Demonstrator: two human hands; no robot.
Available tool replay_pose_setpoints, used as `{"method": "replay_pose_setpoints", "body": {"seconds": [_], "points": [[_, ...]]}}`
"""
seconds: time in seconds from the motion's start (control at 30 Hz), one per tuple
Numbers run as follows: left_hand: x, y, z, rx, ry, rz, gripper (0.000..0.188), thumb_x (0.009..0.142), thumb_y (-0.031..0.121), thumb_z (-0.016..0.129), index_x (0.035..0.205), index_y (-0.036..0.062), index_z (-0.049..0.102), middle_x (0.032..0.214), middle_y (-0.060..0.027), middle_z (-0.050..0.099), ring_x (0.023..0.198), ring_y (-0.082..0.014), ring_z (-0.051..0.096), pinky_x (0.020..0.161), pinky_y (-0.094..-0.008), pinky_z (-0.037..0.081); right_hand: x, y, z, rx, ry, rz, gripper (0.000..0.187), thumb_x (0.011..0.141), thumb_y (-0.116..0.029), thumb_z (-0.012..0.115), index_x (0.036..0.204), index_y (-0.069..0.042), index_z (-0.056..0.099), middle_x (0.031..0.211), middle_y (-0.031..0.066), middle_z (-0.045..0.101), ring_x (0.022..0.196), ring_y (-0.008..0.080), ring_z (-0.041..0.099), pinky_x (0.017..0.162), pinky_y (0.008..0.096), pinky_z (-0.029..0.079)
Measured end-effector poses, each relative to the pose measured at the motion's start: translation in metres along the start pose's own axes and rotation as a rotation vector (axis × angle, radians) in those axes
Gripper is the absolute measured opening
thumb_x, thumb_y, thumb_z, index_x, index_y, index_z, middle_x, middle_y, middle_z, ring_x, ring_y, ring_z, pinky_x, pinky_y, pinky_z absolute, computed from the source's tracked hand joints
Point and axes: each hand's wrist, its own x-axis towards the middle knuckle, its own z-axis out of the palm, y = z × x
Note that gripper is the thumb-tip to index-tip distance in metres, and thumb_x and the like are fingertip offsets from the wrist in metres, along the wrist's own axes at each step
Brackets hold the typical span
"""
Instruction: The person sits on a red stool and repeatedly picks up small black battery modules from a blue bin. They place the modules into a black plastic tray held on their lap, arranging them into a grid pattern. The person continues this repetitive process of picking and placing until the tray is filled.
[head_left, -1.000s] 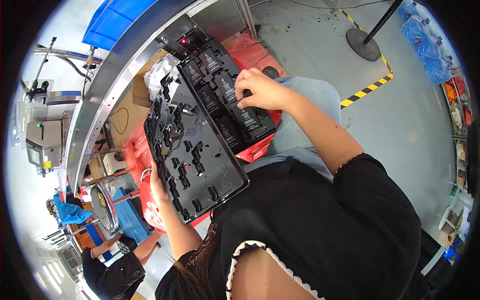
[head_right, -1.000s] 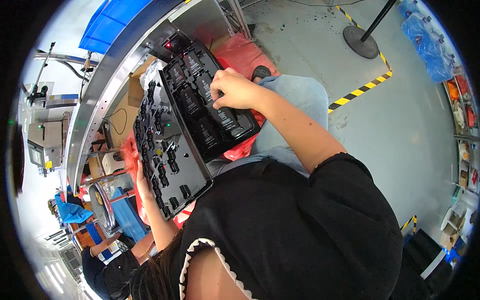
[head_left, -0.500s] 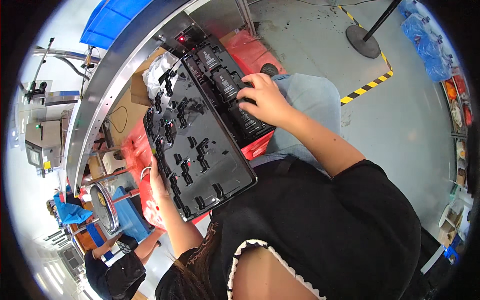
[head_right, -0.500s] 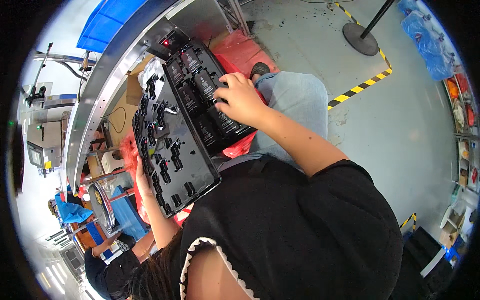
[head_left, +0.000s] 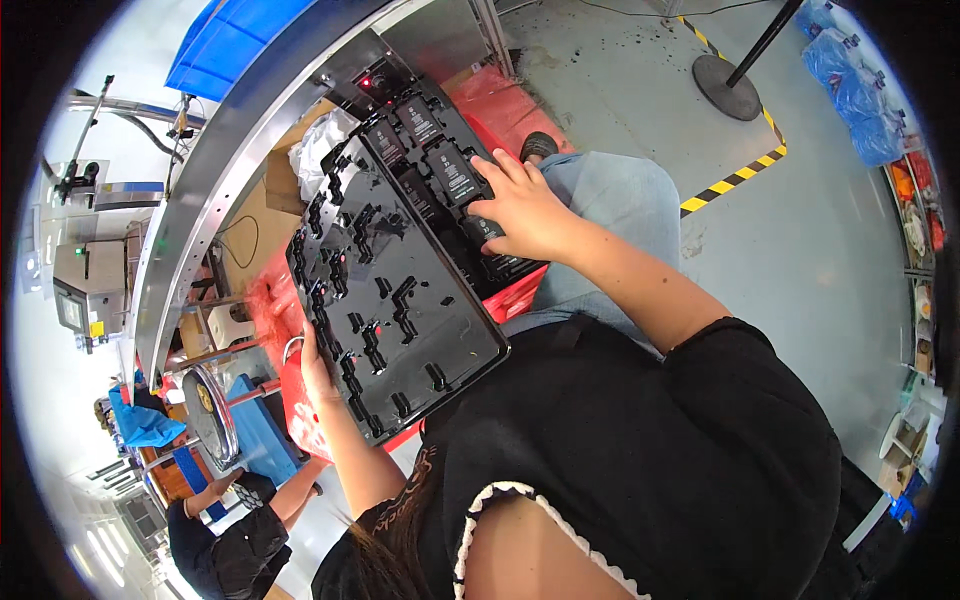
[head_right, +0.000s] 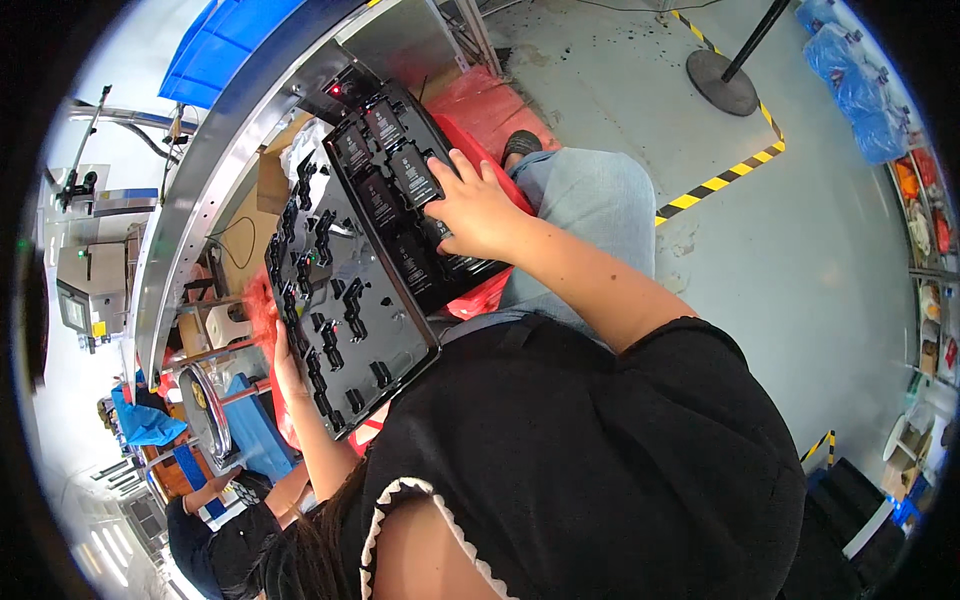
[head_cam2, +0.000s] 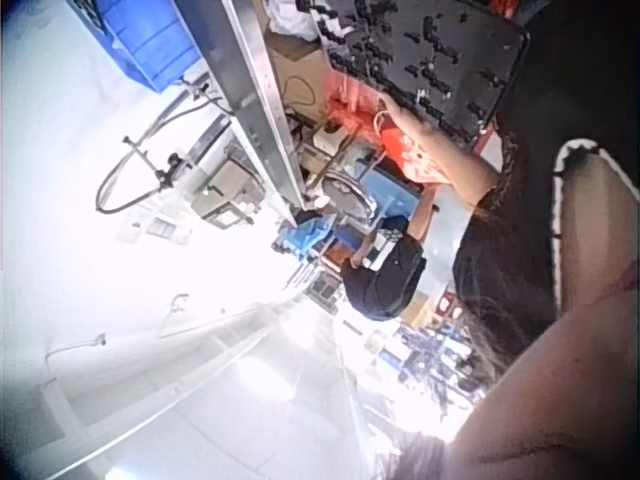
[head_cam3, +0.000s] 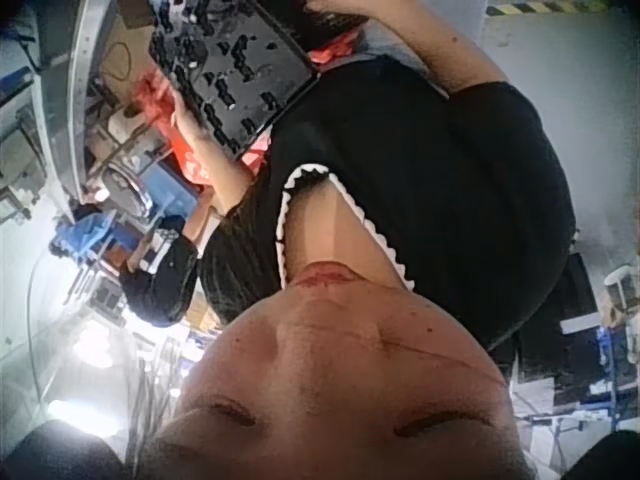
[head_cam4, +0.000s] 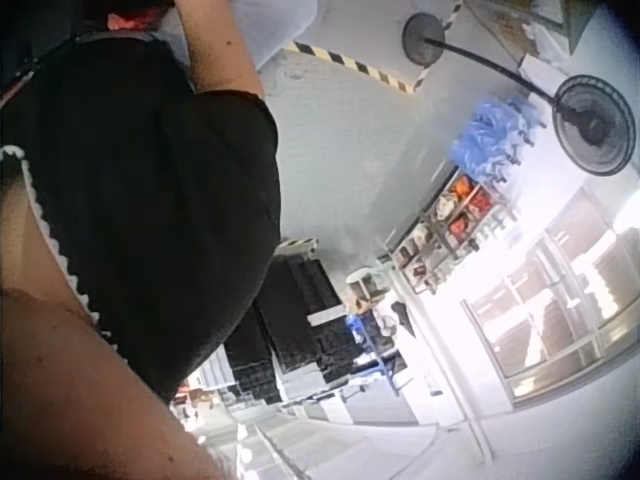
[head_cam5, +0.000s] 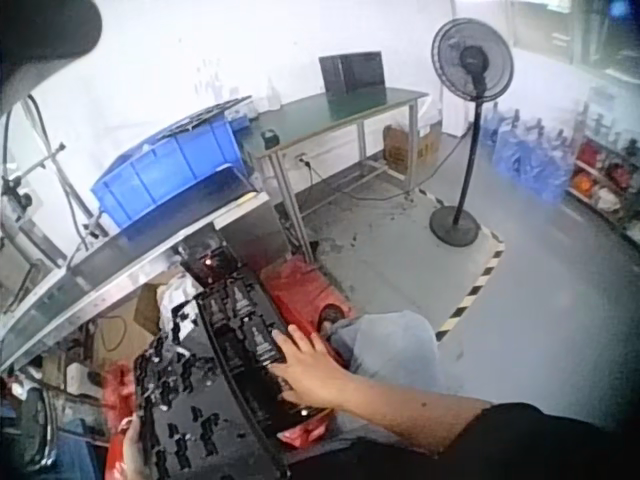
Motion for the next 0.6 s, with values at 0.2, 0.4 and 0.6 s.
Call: {"method": "replay_pose_setpoints", "body": {"seconds": [0.2,0.4,0.6], "points": [[0.011,-0.006,0.017,-0.127,-0.094,-0.08,0.043,0.103,0.03,0.048,0.133,0.0002,0.054,0.128,-0.01,0.062,0.111,-0.0223,0.062,0.099,-0.0354,0.047,-0.002,0.012,-0.001,0.487,0.212,0.122,0.038,0.093,-0.038,0.061,0.119,-0.011,0.069,0.145,0.0192,0.044,0.14,0.038,0.031,0.113,0.0481,0.028],[0.041,-0.027,0.075,0.475,0.109,0.192,0.041,0.1,0.029,0.052,0.121,-0.0048,0.059,0.113,-0.0144,0.067,0.098,-0.0231,0.065,0.089,-0.0354,0.05,0.0,0.013,0.009,0.319,0.176,0.191,0.073,0.083,-0.054,0.068,0.124,0.006,0.059,0.142,0.0281,0.042,0.136,0.0393,0.037,0.113,0.0465,0.029],[0.104,-0.072,0.094,0.657,0.311,0.426,0.048,0.096,0.034,0.057,0.111,-0.0111,0.064,0.102,-0.0248,0.069,0.096,-0.0321,0.067,0.089,-0.0393,0.049,0.018,0.034,0.035,0.62,0.294,0.364,0.07,0.083,-0.037,0.074,0.133,0.006,0.049,0.137,0.0249,0.049,0.131,0.0339,0.044,0.109,0.0399,0.035]]}}
